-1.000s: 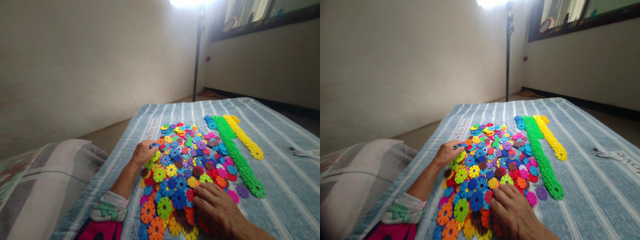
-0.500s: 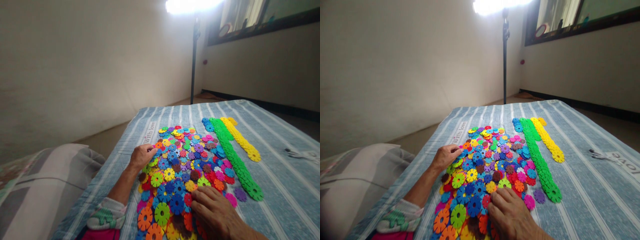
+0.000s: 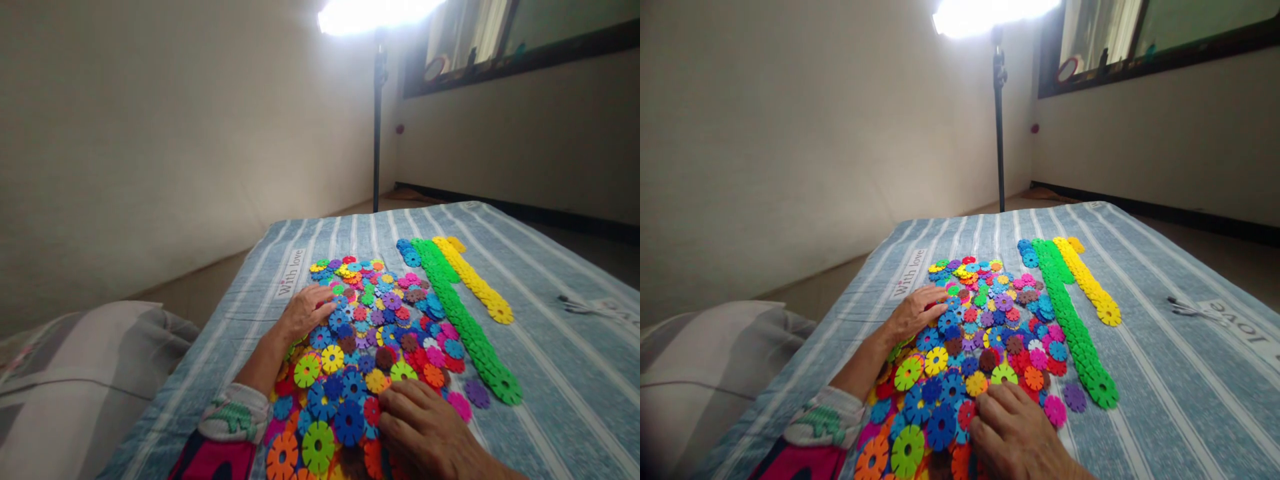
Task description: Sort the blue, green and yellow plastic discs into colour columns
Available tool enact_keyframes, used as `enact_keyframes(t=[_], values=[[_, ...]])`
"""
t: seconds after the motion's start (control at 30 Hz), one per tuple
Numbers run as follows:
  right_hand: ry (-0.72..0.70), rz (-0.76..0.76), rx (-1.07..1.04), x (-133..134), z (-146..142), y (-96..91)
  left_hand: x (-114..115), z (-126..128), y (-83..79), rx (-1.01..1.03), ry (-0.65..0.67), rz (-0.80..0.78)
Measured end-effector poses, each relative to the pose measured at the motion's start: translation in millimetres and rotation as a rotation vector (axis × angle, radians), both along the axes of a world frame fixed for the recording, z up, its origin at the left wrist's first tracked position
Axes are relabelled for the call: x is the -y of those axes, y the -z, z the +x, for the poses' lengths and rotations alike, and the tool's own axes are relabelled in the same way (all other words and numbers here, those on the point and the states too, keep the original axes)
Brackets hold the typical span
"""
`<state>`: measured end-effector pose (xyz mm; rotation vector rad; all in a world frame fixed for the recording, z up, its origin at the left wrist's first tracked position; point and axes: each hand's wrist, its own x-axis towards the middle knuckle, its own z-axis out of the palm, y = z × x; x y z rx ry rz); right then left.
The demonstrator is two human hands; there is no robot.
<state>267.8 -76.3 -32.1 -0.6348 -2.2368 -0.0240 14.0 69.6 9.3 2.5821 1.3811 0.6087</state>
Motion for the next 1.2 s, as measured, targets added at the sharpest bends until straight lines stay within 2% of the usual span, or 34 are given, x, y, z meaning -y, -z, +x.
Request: enact_keyframes(t=[0.2,0.27,0.37,0.5,0.6,0.7,0.77,0.93,1.07,1.2], values=[[-0.013,-0.054,0.054,0,2,4.1,9,-4,-1.9,0.154,-0.073,-0.013],[0.004,-0.040,0.013,0,3,-1.5,10,-6,-0.9,0.208,-0.115,-0.017],[0.077,-0.002,-0.067,-6,6,-19.3,9,-10,1.6,0.279,-0.167,-0.057],[0.227,-0.016,0.038,-42,2,-45.2,8,-14,2.1,0.387,-0.235,-0.149],[0.384,-0.059,0.117,-83,-9,-52.6,10,-16,-0.5,0.450,-0.328,-0.193],[0.532,-0.155,0.261,-118,-24,-52.1,10,-18,-3.0,0.556,-0.392,-0.203],[0.598,-0.212,0.360,-131,-32,-50.8,9,-19,-3.6,0.636,-0.402,-0.210],[0.654,-0.295,0.518,-138,-39,-46.0,7,-22,-2.8,0.701,-0.473,-0.181],[0.629,-0.326,0.451,-141,-33,-37.7,6,-22,-2.5,0.670,-0.476,-0.171],[0.524,-0.387,0.280,-152,-22,-29.7,6,-21,-2.5,0.662,-0.460,-0.167]])
